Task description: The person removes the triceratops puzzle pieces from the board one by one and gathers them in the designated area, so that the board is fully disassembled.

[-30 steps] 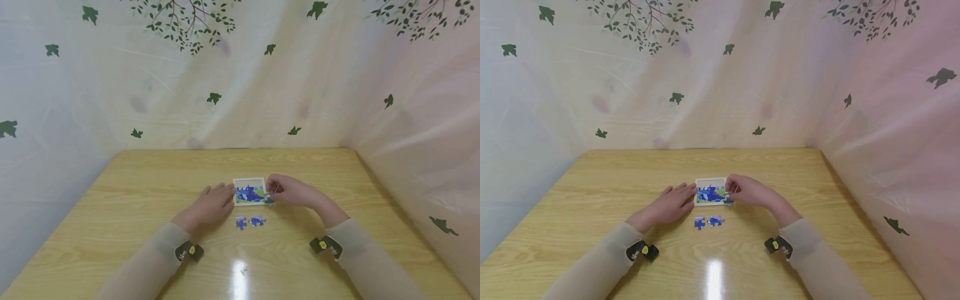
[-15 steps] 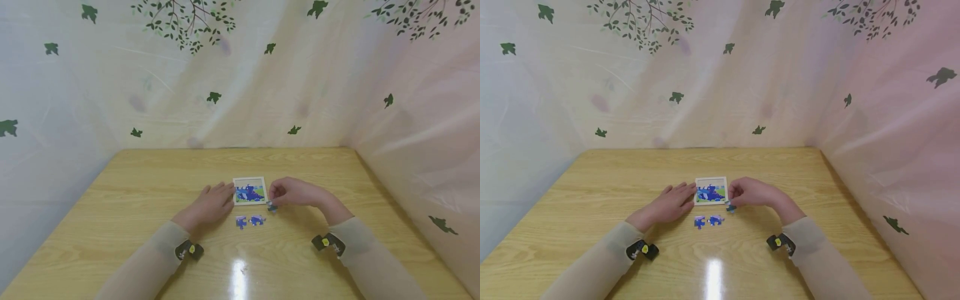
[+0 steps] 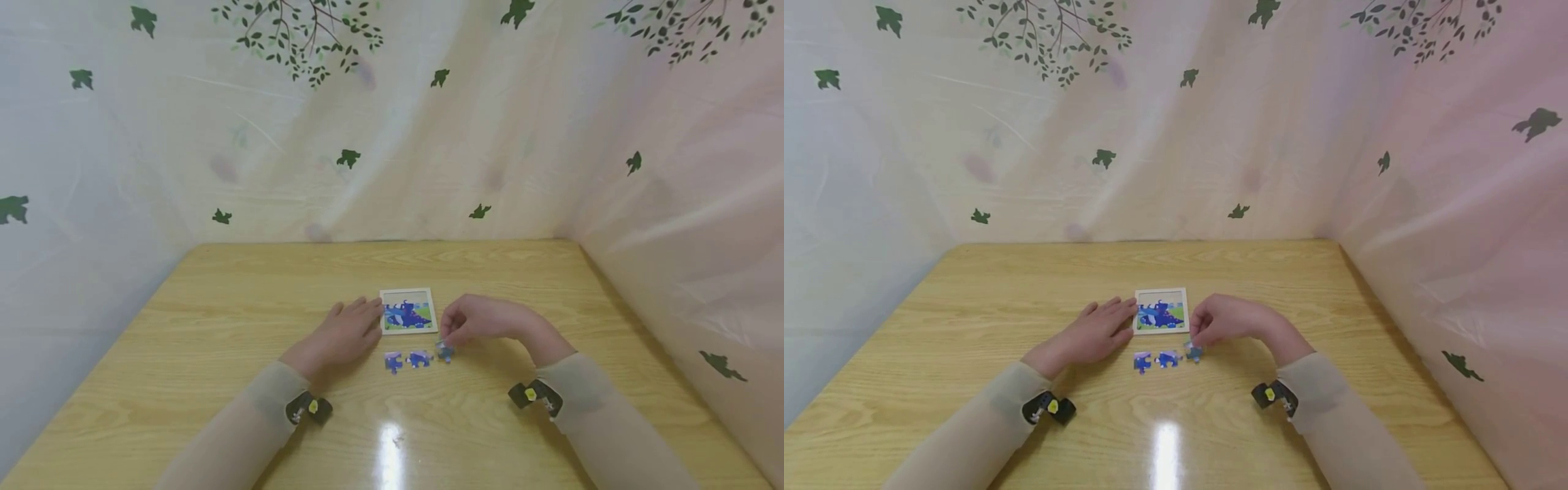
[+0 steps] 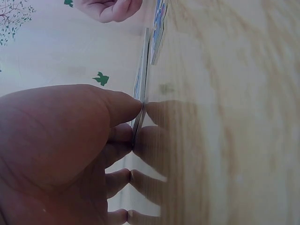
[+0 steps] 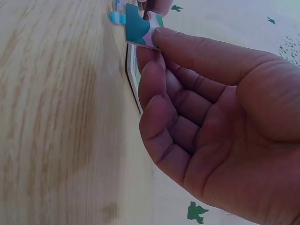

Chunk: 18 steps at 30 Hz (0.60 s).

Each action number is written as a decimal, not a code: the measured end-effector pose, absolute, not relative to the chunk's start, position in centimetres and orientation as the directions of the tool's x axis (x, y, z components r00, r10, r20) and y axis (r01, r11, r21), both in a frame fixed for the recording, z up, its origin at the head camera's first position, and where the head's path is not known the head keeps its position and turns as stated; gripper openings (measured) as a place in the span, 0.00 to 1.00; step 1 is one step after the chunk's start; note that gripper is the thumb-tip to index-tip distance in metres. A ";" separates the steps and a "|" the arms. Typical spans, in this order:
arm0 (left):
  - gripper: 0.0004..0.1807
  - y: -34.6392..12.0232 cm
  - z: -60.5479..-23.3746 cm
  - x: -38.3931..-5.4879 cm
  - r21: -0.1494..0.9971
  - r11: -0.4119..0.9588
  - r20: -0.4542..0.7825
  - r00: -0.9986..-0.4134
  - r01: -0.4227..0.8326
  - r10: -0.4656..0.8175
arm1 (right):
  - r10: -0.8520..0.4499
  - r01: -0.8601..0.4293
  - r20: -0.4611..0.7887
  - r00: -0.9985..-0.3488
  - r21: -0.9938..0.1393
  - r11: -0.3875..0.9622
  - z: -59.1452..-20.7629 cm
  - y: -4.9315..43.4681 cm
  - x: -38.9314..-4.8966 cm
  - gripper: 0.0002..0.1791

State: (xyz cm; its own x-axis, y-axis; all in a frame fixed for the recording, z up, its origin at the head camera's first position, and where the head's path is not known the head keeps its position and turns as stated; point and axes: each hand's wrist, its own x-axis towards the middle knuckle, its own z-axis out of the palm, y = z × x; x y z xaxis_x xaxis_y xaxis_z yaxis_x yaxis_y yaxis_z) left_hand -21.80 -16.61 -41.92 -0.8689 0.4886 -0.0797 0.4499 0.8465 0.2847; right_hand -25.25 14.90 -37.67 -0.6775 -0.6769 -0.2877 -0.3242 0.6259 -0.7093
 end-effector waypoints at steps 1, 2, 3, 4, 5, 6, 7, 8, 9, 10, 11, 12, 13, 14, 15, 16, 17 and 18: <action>0.32 -16.6 -41.9 -21.8 0.286 0.846 -0.079 -0.869 0.450 0.489 | -0.678 -0.330 -0.288 -0.677 -0.704 0.629 -37.7 14.9 -25.3 0.03; 0.32 -16.6 -41.9 -21.8 0.287 0.845 -0.077 -0.869 0.450 0.489 | -0.677 -0.335 -0.290 -0.677 -0.697 0.634 -37.8 14.9 -25.3 0.03; 0.32 -16.6 -41.9 -21.8 0.285 0.845 -0.076 -0.869 0.452 0.490 | -0.674 -0.338 -0.293 -0.678 -0.691 0.639 -37.8 14.9 -25.3 0.04; 0.33 -16.6 -41.9 -21.8 0.283 0.846 -0.077 -0.868 0.452 0.490 | -0.672 -0.338 -0.294 -0.680 -0.687 0.643 -37.9 14.9 -25.3 0.04; 0.33 -16.6 -41.9 -21.8 0.281 0.846 -0.077 -0.868 0.453 0.490 | -0.669 -0.339 -0.296 -0.682 -0.682 0.648 -38.0 14.9 -25.3 0.03; 0.33 -16.6 -41.9 -21.8 0.278 0.847 -0.078 -0.869 0.452 0.489 | -0.666 -0.340 -0.298 -0.683 -0.678 0.652 -38.0 14.9 -25.3 0.03; 0.33 -16.6 -41.9 -21.9 0.277 0.848 -0.081 -0.869 0.451 0.488 | -0.666 -0.343 -0.298 -0.684 -0.675 0.653 -38.1 14.9 -25.3 0.03; 0.33 -16.6 -41.9 -21.9 0.277 0.850 -0.084 -0.869 0.449 0.487 | -0.666 -0.345 -0.298 -0.684 -0.672 0.655 -38.1 14.9 -25.3 0.03; 0.33 -16.6 -41.9 -21.9 0.278 0.849 -0.083 -0.870 0.449 0.487 | -0.665 -0.346 -0.299 -0.684 -0.670 0.657 -38.2 14.9 -25.3 0.03; 0.33 -16.6 -41.9 -21.9 0.278 0.849 -0.084 -0.870 0.448 0.486 | -0.665 -0.346 -0.299 -0.684 -0.669 0.658 -38.3 14.9 -25.3 0.03; 0.33 -16.6 -41.9 -21.9 0.280 0.849 -0.082 -0.869 0.449 0.487 | -0.664 -0.348 -0.300 -0.685 -0.666 0.660 -38.3 14.8 -25.3 0.03; 0.33 -16.6 -41.9 -21.9 0.280 0.849 -0.083 -0.869 0.449 0.487 | -0.661 -0.347 -0.301 -0.687 -0.664 0.663 -38.4 14.8 -25.3 0.03; 0.33 -16.6 -41.8 -21.9 0.281 0.849 -0.084 -0.869 0.448 0.487 | -0.659 -0.346 -0.303 -0.688 -0.662 0.665 -38.4 14.7 -25.2 0.03; 0.33 -16.6 -41.9 -21.9 0.281 0.848 -0.083 -0.869 0.449 0.487 | -0.654 -0.344 -0.305 -0.692 -0.657 0.670 -38.4 14.7 -25.2 0.03; 0.32 -16.6 -41.9 -21.9 0.281 0.848 -0.081 -0.869 0.450 0.488 | -0.650 -0.342 -0.307 -0.695 -0.653 0.675 -38.4 14.6 -25.2 0.04; 0.33 -16.6 -41.9 -21.9 0.277 0.850 -0.085 -0.869 0.449 0.487 | -0.647 -0.342 -0.310 -0.697 -0.649 0.679 -38.4 14.6 -25.2 0.04; 0.33 -16.6 -41.9 -21.9 0.276 0.850 -0.085 -0.870 0.448 0.486 | -0.645 -0.345 -0.311 -0.698 -0.643 0.684 -38.4 14.5 -25.1 0.04; 0.32 -16.6 -42.0 -21.9 0.276 0.851 -0.084 -0.870 0.447 0.485 | -0.643 -0.346 -0.312 -0.699 -0.641 0.686 -38.4 14.4 -25.1 0.04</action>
